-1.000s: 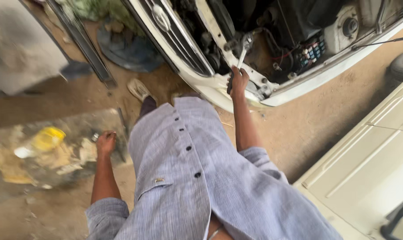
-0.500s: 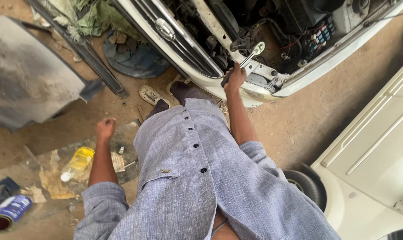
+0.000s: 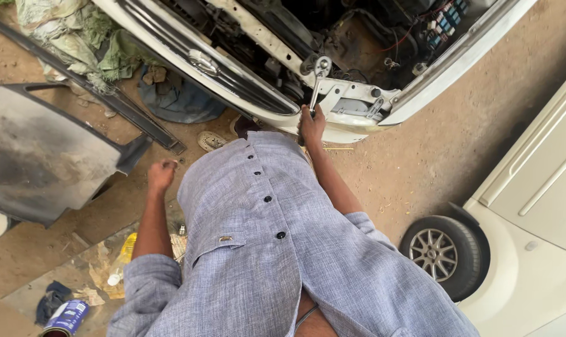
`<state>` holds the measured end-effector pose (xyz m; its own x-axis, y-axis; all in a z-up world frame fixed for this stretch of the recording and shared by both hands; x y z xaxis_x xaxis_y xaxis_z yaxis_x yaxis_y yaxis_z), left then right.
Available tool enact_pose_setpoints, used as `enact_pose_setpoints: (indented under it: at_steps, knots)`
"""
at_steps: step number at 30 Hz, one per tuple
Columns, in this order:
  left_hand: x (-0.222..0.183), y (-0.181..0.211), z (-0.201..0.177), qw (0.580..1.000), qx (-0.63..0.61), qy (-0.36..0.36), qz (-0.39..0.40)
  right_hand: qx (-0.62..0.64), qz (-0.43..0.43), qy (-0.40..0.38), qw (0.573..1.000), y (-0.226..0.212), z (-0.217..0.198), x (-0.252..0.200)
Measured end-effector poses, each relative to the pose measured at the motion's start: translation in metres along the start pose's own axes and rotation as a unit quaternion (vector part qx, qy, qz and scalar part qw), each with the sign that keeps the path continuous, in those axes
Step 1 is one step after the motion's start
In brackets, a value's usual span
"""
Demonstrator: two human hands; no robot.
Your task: The person uses a socket wrench to loosen and remove bolts from the engine bay of a vehicle, then opens the fuse box cover and manipulates electrical fuses by hand.
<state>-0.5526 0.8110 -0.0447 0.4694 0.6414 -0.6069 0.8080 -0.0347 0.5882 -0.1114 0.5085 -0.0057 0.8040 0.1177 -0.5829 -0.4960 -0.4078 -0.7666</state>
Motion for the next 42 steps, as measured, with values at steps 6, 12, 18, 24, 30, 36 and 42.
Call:
enact_pose_setpoints:
  at_steps: [6,12,18,24,30,36,42]
  knots:
    - [0.048,0.032,-0.026,0.998,0.028,0.035,0.032,-0.341,-0.090,-0.056,0.934,-0.044,-0.072,0.032]
    - [0.065,0.085,-0.013,0.997,0.015,0.010,0.077,-0.446,-0.268,-0.061,0.852,-0.097,-0.088,0.050]
    - [0.059,0.213,-0.026,0.978,0.043,0.004,0.205,-0.318,-0.149,-0.040,0.936,-0.091,-0.075,0.007]
    - [0.062,0.385,0.018,0.892,0.096,-0.022,0.441,-0.037,0.058,-0.130,0.989,-0.102,-0.016,-0.081]
    - [0.089,0.456,0.074,0.864,0.086,-0.074,0.491,-0.066,0.013,-0.142,0.988,-0.137,0.026,-0.124]
    - [0.060,0.498,0.058,0.796,0.014,-0.245,0.554,-0.067,0.022,-0.105,0.992,-0.155,-0.004,-0.130]
    - [0.046,0.522,0.014,0.760,0.058,-0.313,0.567,0.098,0.018,-0.135,0.986,-0.155,0.000,-0.149]
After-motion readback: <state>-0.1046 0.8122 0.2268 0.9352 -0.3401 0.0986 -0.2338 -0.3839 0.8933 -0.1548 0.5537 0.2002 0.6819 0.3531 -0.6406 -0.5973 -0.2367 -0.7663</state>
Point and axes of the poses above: each hand's wrist, its own x-axis towards the middle knuckle, its own z-axis out of the palm, y = z × x, the point moved 8 cm from there along x, towards the middle knuckle, and after that the axes turned 9 degrees about z, right-handed, at the moved point
